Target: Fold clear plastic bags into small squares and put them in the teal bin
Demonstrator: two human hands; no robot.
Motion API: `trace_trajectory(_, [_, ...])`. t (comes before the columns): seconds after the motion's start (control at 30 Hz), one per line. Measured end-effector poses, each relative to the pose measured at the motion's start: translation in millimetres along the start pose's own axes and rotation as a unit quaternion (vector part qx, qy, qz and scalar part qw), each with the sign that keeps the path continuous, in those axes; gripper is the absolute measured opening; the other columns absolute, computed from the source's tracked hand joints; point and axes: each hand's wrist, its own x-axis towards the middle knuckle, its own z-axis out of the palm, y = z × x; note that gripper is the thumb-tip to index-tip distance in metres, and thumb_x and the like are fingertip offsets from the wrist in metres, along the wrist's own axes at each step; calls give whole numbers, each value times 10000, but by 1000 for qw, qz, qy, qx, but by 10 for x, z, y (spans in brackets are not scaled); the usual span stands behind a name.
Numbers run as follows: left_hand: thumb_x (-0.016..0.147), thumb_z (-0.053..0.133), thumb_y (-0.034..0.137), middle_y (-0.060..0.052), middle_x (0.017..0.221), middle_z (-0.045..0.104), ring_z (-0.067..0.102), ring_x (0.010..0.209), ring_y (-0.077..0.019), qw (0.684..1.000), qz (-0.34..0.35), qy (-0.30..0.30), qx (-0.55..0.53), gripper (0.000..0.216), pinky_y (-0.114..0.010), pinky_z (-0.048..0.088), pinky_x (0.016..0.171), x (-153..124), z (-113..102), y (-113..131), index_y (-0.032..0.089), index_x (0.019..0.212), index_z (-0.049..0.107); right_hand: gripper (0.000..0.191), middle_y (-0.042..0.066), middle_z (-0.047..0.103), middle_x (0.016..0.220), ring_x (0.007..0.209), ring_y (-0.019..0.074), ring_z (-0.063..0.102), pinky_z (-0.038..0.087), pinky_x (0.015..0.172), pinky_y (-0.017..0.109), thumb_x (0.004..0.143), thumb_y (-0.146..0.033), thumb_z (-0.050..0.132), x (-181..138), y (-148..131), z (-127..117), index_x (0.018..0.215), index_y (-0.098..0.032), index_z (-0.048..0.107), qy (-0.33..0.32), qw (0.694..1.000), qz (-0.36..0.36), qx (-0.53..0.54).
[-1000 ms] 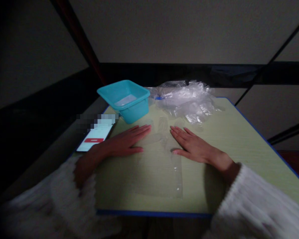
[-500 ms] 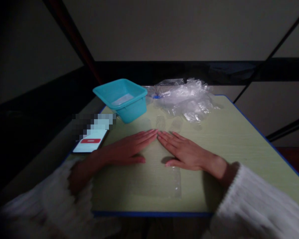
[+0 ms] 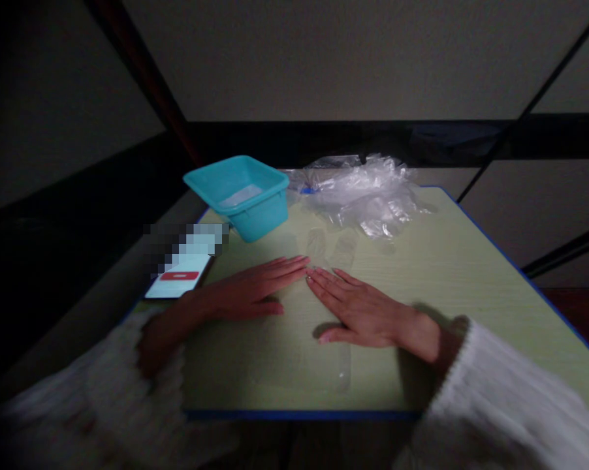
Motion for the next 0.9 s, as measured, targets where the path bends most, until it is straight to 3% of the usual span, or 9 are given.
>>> trace_trajectory(0.17, [920, 394, 515, -33, 1548, 120, 126, 1424, -218, 999, -29, 20, 21, 666, -390, 117, 1174, -78, 40, -181, 250, 1476, 139, 803, 136, 40, 1540, 1411, 256, 87, 87, 1147, 495, 925, -557, 345, -41, 35, -58, 1467, -164, -97, 12, 1000, -10, 6])
trace_trajectory(0.37, [888, 431, 554, -39, 1544, 143, 123, 1421, -245, 997, -58, 33, 44, 731, -402, 144, 1169, -132, 113, -351, 248, 1479, 129, 703, 106, 125, 1533, 1397, 271, 144, 149, 1130, 521, 949, -518, 312, -184, 386, -149, 1478, -236, -55, 46, 997, 53, -45])
trace_trajectory(0.67, [894, 407, 557, -112, 1542, 129, 120, 1424, -253, 999, 38, 7, 23, 757, -416, 104, 1164, 112, 16, 70, 164, 1480, 132, 674, 110, 195, 1517, 1380, 285, 205, 190, 1105, 558, 947, -537, 286, -195, 626, -100, 1485, -244, 4, 52, 990, 92, -96])
trace_trajectory(0.9, [896, 401, 555, -131, 1531, 167, 143, 1420, -254, 999, 49, -10, 9, 746, -419, 117, 1157, 134, 90, 92, 151, 1475, 159, 676, 143, 207, 1512, 1377, 288, 221, 207, 1087, 567, 940, -571, 234, -203, 683, -86, 1488, -215, 63, 62, 981, 140, -121])
